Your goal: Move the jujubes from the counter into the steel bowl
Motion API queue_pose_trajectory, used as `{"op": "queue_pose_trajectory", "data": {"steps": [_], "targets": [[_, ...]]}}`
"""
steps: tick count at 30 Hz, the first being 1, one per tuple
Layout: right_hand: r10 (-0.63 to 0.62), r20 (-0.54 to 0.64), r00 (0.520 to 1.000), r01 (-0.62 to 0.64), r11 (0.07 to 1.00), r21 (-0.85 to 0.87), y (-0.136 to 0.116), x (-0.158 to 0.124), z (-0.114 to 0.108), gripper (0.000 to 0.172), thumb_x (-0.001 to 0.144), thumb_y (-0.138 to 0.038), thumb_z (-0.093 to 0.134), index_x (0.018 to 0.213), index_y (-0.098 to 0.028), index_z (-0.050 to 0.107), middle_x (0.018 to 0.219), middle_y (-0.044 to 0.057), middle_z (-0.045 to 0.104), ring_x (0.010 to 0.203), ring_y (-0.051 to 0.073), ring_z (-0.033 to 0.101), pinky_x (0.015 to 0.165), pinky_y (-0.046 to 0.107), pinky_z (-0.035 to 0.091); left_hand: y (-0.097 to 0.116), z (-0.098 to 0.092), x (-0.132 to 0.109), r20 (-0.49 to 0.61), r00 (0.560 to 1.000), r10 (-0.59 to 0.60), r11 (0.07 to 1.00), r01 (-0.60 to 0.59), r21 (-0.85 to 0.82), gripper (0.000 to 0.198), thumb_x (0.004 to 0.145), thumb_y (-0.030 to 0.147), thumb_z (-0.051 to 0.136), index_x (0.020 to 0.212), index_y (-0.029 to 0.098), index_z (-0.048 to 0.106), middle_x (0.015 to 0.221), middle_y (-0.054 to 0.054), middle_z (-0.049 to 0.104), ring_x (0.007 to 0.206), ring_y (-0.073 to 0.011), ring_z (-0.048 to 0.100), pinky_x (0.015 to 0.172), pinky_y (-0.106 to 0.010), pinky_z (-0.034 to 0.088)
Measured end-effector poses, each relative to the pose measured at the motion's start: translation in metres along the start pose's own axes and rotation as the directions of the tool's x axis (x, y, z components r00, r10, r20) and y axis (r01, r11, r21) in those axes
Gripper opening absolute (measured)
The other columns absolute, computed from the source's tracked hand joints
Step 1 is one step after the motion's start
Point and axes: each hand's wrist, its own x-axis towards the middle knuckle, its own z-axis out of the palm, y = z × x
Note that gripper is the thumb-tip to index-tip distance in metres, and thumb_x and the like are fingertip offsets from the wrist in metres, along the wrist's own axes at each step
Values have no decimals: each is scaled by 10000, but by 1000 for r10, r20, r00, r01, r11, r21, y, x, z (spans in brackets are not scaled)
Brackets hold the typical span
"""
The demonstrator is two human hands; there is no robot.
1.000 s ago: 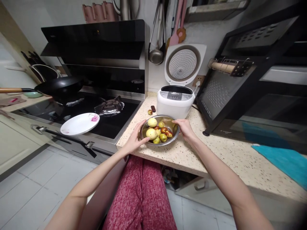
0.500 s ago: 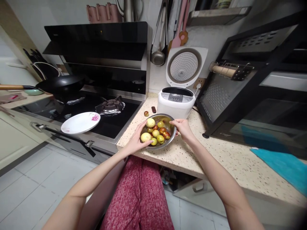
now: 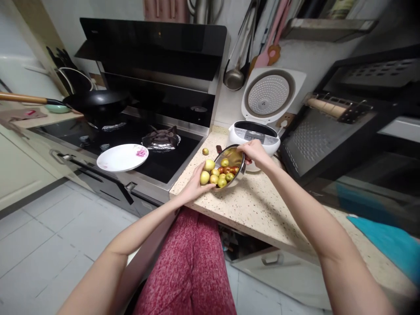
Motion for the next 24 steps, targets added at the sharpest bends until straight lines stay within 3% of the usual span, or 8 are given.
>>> {"op": "queue_pose_trajectory", "data": {"steps": [4,11,19,24], "targets": [[34,-61,998,-40,993,-109,-7,9,1,318,739,-104,626,474,-195,476,282,-25,381,271,99,400,301,192,279,-2,-1,0,14,1000,-15,1000,15,1,1004,857,541,752,1627,215,197,1674,-203,251,1578,-382,261,1307,-561,226],[20,-83,996,-45,950,-311,-22,15,1,300,813,-115,640,535,-150,532,334,-11,428,343,118,500,443,221,427,-7,0,1,44,999,0,999,-2,32,975,894,555,704,1638,221,170,1714,-190,161,1616,-362,146,1320,-538,193],[-13,-87,996,-35,849,-527,-41,17,6,242,762,-176,644,521,-154,634,403,62,568,442,179,589,561,287,533,-3,3,-3,84,997,1,995,-9,97,877,946,395,656,1650,211,166,1734,-193,64,1627,-351,89,1315,-548,187],[-44,-84,995,-19,782,-623,-53,6,10,254,786,-199,626,539,-150,654,426,64,580,506,204,635,622,310,543,-8,5,-5,111,990,86,979,-104,175,825,967,315,627,1651,265,170,1744,-165,35,1629,-358,29,1303,-594,189]]}}
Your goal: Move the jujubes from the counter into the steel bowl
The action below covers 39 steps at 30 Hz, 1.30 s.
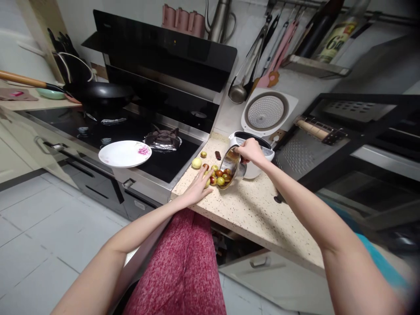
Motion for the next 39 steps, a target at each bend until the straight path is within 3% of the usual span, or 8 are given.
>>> {"op": "queue_pose_trajectory", "data": {"steps": [8,14,17,22,27,33,36,39], "targets": [[-95,-60,994,85,986,-144,-7,-19,-3,268,769,-190,603,501,-185,591,421,55,572,533,218,649,631,303,503,-1,1,0,-17,998,62,988,-59,140,734,1002,249,548,1641,287,189,1747,-142,66,1632,-339,3,1291,-618,225],[-120,-113,986,107,988,-108,20,-35,-11,333,755,-173,580,445,-213,462,380,31,533,494,190,613,577,271,456,13,-5,-1,6,995,102,972,-101,210,831,969,367,618,1650,257,155,1740,-163,87,1628,-370,36,1294,-651,150],[-76,-136,988,79,997,22,48,-49,-19,344,747,-182,573,444,-218,414,346,2,487,429,167,585,525,251,438,23,-9,-2,62,969,240,945,-248,211,777,961,302,591,1639,245,215,1730,-150,160,1631,-350,54,1298,-657,98],[-12,-78,997,43,907,419,102,-81,-28,363,744,-324,628,464,-233,415,352,-18,445,318,133,473,355,233,343,30,-10,-3,245,863,442,856,-487,172,348,1029,257,483,1345,246,628,1587,-75,501,1592,-261,279,1327,-587,87],[94,73,993,-119,799,589,138,-112,-18,427,662,-480,749,445,-213,495,358,-27,434,304,87,366,336,230,263,32,-10,-2,224,894,389,904,-417,93,296,1025,220,483,1209,258,712,1484,-57,614,1553,-262,371,1323,-599,131],[98,283,954,-275,660,699,158,-130,17,541,603,-552,836,432,-206,458,375,-47,411,351,54,304,389,219,183,34,-13,-4,-31,957,289,956,-291,-50,309,1061,280,434,1182,204,707,1375,-119,667,1406,-254,544,1221,-509,418],[77,360,930,-334,587,738,163,-128,37,563,572,-565,873,455,-201,460,391,-56,414,362,54,322,400,215,203,35,-17,-6,-110,968,227,965,-238,-107,352,1078,330,411,1304,206,651,1424,-119,629,1396,-245,549,1223,-479,427],[29,433,901,-376,551,745,161,-123,55,554,567,-581,884,502,-188,498,432,-42,479,381,62,373,405,211,244,37,-21,-7,-86,974,209,965,-219,-142,408,1080,386,409,1406,224,592,1501,-107,575,1445,-254,504,1259,-494,381]]}}
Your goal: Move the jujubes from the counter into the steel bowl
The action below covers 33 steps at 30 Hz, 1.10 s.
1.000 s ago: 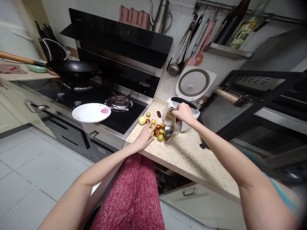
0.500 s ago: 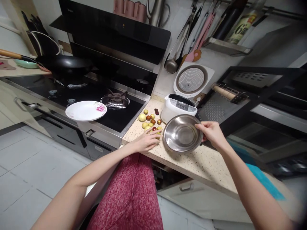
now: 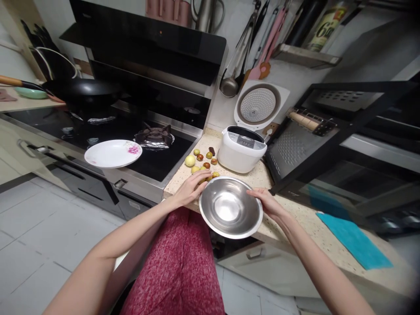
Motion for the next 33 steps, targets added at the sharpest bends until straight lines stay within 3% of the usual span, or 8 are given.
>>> {"op": "queue_pose_trajectory", "data": {"steps": [8,11,14,16,18,21,24,33], "targets": [[36,208,978,-11,993,-117,-3,24,13,563,619,-668,846,627,-154,618,519,-2,594,422,79,450,431,207,314,-2,-5,-1,83,997,-4,994,13,-106,501,1089,491,321,1262,231,712,1448,-87,633,1444,-264,508,1258,-520,370],[-48,304,952,151,934,-324,-17,38,4,587,744,-720,741,669,-146,643,527,-16,573,459,91,471,462,205,342,-1,-6,-2,122,992,-4,991,20,-129,537,1085,526,298,1262,237,714,1448,-84,632,1434,-266,517,1248,-516,381],[-299,212,930,365,808,-463,-27,58,2,573,861,-705,629,676,-163,622,577,10,613,542,144,574,546,247,455,0,-7,-3,142,990,-15,990,34,-134,565,1079,558,279,1278,250,708,1469,-78,614,1430,-276,520,1246,-520,379],[-507,177,844,516,675,-527,-30,72,9,471,912,-619,620,805,-164,687,769,69,726,722,208,682,689,310,544,0,-7,-4,150,989,-16,991,35,-127,576,1074,574,272,1294,259,701,1481,-76,604,1433,-284,516,1246,-522,375],[-625,270,733,657,545,-521,-28,85,19,362,964,-511,597,1015,-184,743,1060,118,773,993,263,720,898,393,567,-1,-8,-5,163,987,-8,993,27,-115,588,1071,586,262,1318,265,689,1498,-75,590,1444,-286,503,1250,-519,365],[-684,408,604,788,436,-435,-22,102,29,335,1020,-400,542,1239,-232,732,1349,120,705,1282,278,641,1126,476,474,-1,-9,-6,189,982,8,994,12,-105,620,1067,605,236,1358,262,664,1516,-85,572,1462,-287,481,1256,-510,353],[-715,442,542,832,384,-400,-14,112,28,354,1035,-357,531,1322,-250,710,1405,114,676,1345,274,609,1165,490,454,-1,-10,-6,211,977,27,995,-6,-99,653,1057,630,220,1378,259,650,1514,-100,571,1466,-296,475,1251,-513,358],[-667,456,589,792,365,-489,6,113,32,437,1013,-302,587,1447,-337,613,1529,74,572,1406,285,556,1178,498,452,-1,-11,-6,277,960,43,996,-20,-88,712,1036,671,184,1354,263,672,1514,-115,565,1498,-316,429,1255,-550,333]]}}
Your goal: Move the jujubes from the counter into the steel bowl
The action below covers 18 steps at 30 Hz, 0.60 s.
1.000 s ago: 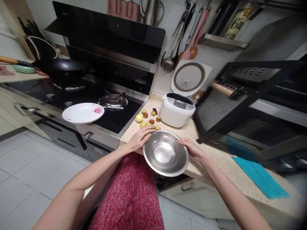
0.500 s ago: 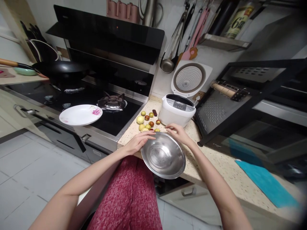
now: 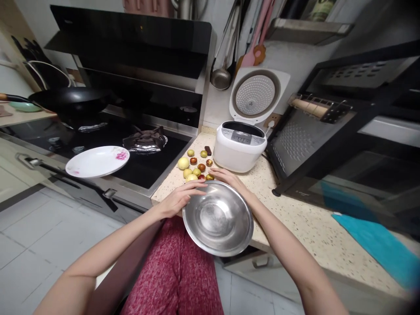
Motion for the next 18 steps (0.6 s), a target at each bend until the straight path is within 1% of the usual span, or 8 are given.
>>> {"op": "queue_pose_trajectory", "data": {"steps": [4,7,11,16,18], "targets": [[7,1,1000,-7,999,-49,2,5,5,421,998,-291,606,1416,-317,643,1500,87,597,1385,286,576,1157,468,474,0,-1,0,1,1000,-4,1000,4,1,716,1035,674,182,1350,259,673,1512,-119,564,1494,-314,434,1262,-549,320],[-20,1,1000,20,999,-34,5,8,7,396,996,-295,597,1384,-281,670,1461,107,627,1350,287,606,1146,463,485,0,-1,0,1,1000,2,1000,-2,-5,707,1037,670,188,1353,262,671,1513,-121,560,1509,-314,411,1265,-554,309],[-47,3,999,47,999,5,5,8,12,406,976,-361,629,1364,-248,672,1412,123,663,1330,297,616,1148,484,472,1,0,0,-3,1000,-1,1000,1,-6,709,1032,680,194,1341,264,678,1509,-123,565,1506,-317,417,1264,-557,309],[-35,-13,999,36,997,73,5,10,17,364,990,-386,603,1304,-219,678,1311,127,703,1226,278,670,1050,430,537,1,0,-1,-10,1000,3,1000,-3,-8,694,1039,666,195,1337,266,679,1504,-120,571,1505,-320,415,1257,-551,318],[-36,-54,998,39,997,59,6,9,14,342,989,-374,613,1286,-220,680,1298,125,702,1198,280,677,1029,442,547,0,0,-1,-12,1000,7,1000,-7,-6,698,1039,664,193,1338,260,677,1504,-127,569,1506,-321,413,1255,-550,317]]}}
